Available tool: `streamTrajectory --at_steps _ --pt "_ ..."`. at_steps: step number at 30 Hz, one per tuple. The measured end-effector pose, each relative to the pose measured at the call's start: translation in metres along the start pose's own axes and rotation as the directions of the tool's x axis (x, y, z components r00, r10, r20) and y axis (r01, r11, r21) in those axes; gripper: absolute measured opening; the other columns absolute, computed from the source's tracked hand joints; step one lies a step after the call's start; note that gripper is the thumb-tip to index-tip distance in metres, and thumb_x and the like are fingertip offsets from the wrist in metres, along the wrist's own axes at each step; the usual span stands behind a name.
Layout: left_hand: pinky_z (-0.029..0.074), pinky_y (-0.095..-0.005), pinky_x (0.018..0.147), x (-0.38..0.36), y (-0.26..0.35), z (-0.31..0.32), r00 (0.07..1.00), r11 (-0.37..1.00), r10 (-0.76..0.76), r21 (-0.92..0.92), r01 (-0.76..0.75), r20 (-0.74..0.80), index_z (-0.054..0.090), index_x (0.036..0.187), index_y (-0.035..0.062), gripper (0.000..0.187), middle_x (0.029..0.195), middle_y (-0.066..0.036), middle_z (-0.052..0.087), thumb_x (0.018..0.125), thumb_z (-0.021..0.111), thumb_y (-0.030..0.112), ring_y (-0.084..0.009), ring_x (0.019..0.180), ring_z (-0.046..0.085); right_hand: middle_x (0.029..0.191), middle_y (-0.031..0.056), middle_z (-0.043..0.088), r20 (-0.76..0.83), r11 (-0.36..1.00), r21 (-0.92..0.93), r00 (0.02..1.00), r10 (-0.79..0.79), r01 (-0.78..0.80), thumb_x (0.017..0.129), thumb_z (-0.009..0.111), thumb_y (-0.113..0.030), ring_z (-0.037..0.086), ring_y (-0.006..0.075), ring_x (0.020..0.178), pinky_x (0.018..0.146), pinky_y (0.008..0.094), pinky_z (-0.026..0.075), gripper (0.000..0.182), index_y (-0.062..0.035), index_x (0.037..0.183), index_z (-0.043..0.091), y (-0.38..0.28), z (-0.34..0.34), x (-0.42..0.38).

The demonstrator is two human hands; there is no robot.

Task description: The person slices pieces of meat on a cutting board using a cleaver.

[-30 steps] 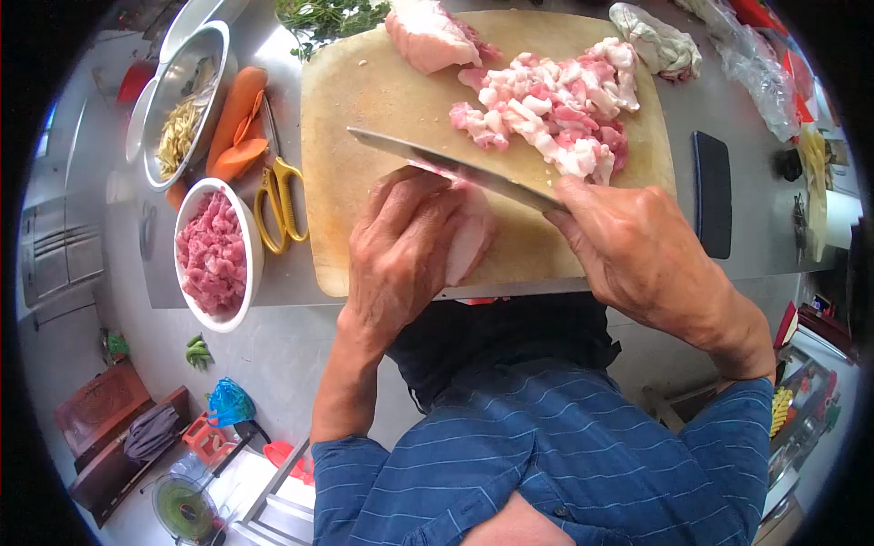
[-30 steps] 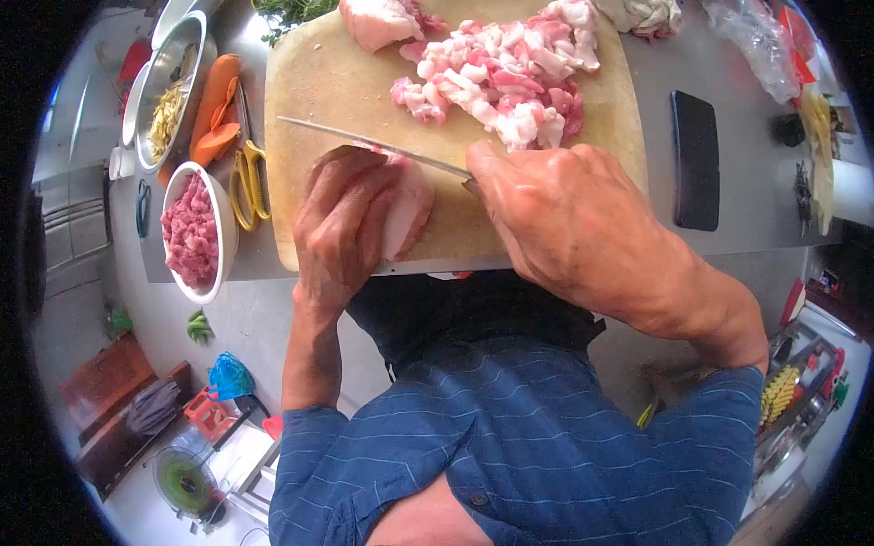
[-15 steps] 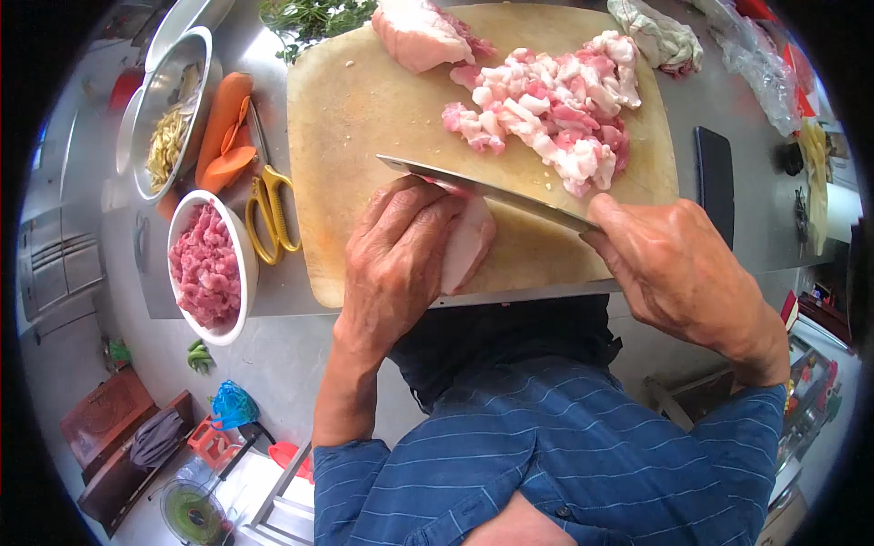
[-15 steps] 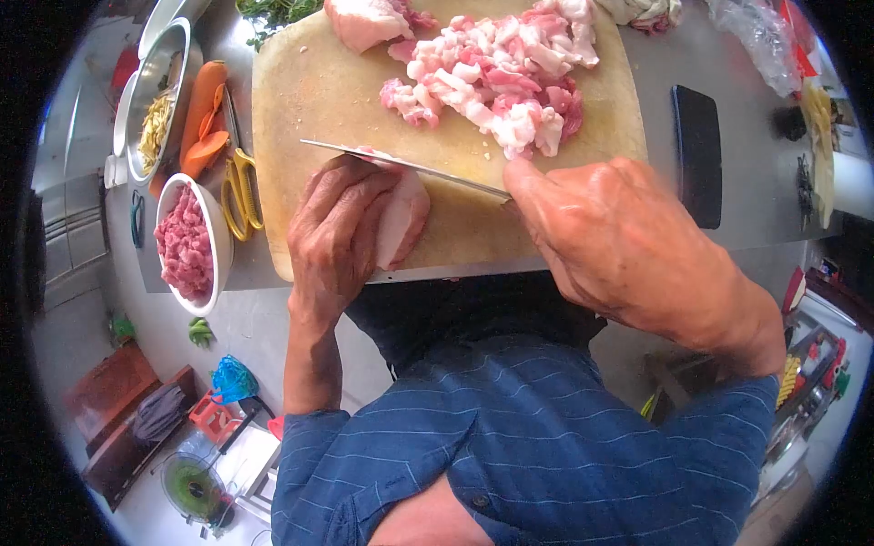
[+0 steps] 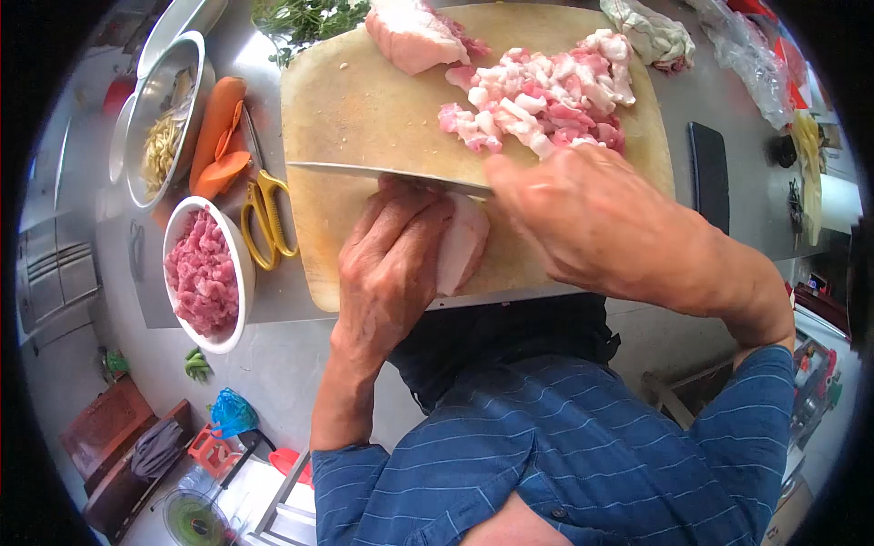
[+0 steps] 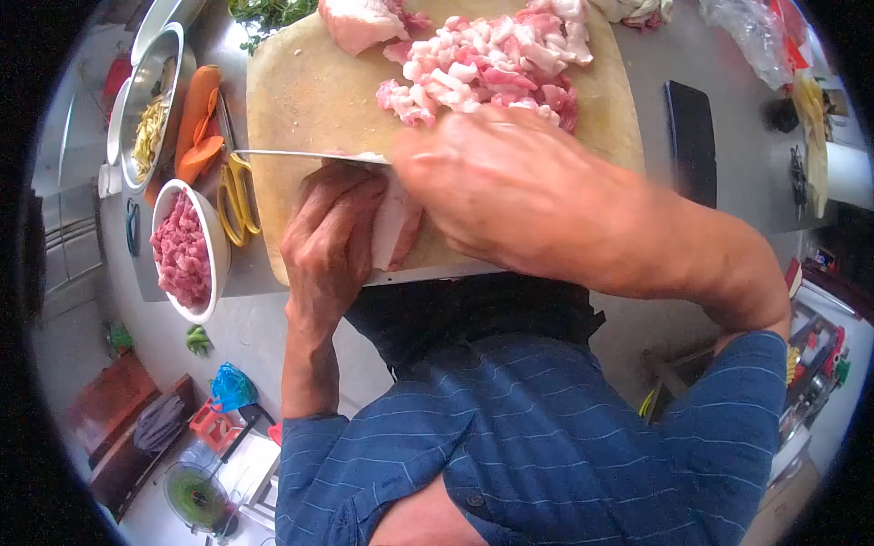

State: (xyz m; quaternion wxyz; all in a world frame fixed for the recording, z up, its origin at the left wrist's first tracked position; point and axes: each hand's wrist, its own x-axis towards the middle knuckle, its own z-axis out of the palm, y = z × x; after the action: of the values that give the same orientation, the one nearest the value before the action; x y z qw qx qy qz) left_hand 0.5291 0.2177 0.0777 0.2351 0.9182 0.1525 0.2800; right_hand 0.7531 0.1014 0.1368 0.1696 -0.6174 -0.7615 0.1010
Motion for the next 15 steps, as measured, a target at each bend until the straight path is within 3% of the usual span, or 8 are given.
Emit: streamTrajectory --at_steps 2,3,5,6,8,9,11,15 --pt "0.06 -0.0458 0.096 0.0 0.002 -0.001 1.0 1.0 -0.007 -0.003 0.007 0.007 0.077 0.108 -0.0039 0.022 0.113 -0.019 0.076 0.086 0.074 -0.008 -0.0387 0.109 0.073 0.106 0.0226 0.07 0.044 0.989 0.113 0.994 -0.098 0.092 0.094 0.073 -0.015 0.07 0.0411 0.106 0.096 0.0513 0.055 0.036 0.0027 0.123 0.062 0.001 0.006 0.01" --pt "0.059 -0.0465 0.095 -0.001 0.003 -0.002 1.0 1.0 -0.014 -0.001 0.014 0.002 0.076 0.107 -0.0044 0.021 0.112 -0.02 0.075 0.086 0.073 -0.009 -0.0398 0.107 0.073 0.106 0.0226 0.07 0.036 0.99 0.113 0.995 -0.09 0.085 0.094 0.073 -0.015 0.07 0.0411 0.106 0.096 0.0513 0.055 0.036 0.0027 0.123 0.062 0.0 0.012 0.015" --pt "0.059 -0.0473 0.093 -0.001 0.004 -0.001 1.0 1.0 0.0 0.002 0.0 0.002 0.076 0.107 -0.005 0.021 0.11 -0.02 0.075 0.087 0.071 -0.009 -0.0408 0.105 0.072 0.095 0.0215 0.07 -0.18 0.965 0.1 0.958 -0.223 0.243 0.095 0.068 -0.01 0.07 0.0419 0.105 0.095 0.0514 0.054 0.031 0.0028 0.122 0.061 -0.003 0.022 0.027" --pt "0.059 -0.0475 0.092 -0.003 0.003 -0.001 1.0 1.0 -0.013 0.028 0.013 0.002 0.075 0.106 -0.005 0.021 0.11 -0.021 0.074 0.086 0.071 -0.009 -0.0412 0.105 0.072 0.095 0.0215 0.07 -0.194 0.968 0.093 0.958 -0.212 0.233 0.095 0.068 -0.01 0.07 0.0419 0.105 0.095 0.0514 0.054 0.031 0.0028 0.122 0.061 -0.004 0.018 0.036" --pt "0.059 -0.0472 0.09 -0.002 0.004 0.0 1.0 0.997 -0.016 0.071 0.016 0.002 0.075 0.106 -0.0041 0.021 0.108 -0.02 0.074 0.086 0.071 -0.01 -0.0409 0.103 0.072 0.105 0.0221 0.069 0.22 0.983 0.167 0.968 -0.119 0.083 0.095 0.069 -0.012 0.066 0.0431 0.116 0.103 0.0511 0.051 0.042 0.0033 0.132 0.058 -0.008 0.008 0.05" --pt "0.059 -0.0472 0.09 -0.002 0.004 -0.001 1.0 0.997 -0.014 0.082 0.013 0.002 0.075 0.106 -0.0041 0.021 0.108 -0.02 0.074 0.086 0.071 -0.01 -0.0409 0.103 0.072 0.105 0.0221 0.069 0.211 0.982 0.168 0.969 -0.125 0.09 0.095 0.069 -0.012 0.066 0.0431 0.116 0.103 0.0511 0.051 0.042 0.0033 0.132 0.058 -0.007 0.007 0.044" --pt "0.06 -0.0451 0.095 -0.003 0.005 0.001 1.0 0.994 -0.002 0.105 0.003 -0.01 0.076 0.108 -0.0024 0.026 0.111 -0.016 0.075 0.082 0.077 -0.005 -0.0359 0.108 0.072 0.104 0.022 0.069 0.051 0.984 0.144 0.992 -0.112 0.104 0.095 0.069 -0.011 0.067 0.0417 0.115 0.101 0.0512 0.052 0.046 0.0046 0.136 0.056 -0.003 0.005 0.018" --pt "0.061 -0.0445 0.097 -0.002 0.001 0.002 1.0 0.997 0.012 0.078 -0.011 -0.01 0.078 0.11 -0.0006 0.026 0.111 -0.015 0.076 0.083 0.078 -0.003 -0.035 0.108 0.073 0.097 0.0226 0.069 -0.041 0.992 0.036 0.992 -0.122 0.123 0.095 0.066 -0.008 0.07 0.0403 0.108 0.099 0.0532 0.052 0.039 0.0042 0.131 0.057 -0.006 -0.021 -0.037"
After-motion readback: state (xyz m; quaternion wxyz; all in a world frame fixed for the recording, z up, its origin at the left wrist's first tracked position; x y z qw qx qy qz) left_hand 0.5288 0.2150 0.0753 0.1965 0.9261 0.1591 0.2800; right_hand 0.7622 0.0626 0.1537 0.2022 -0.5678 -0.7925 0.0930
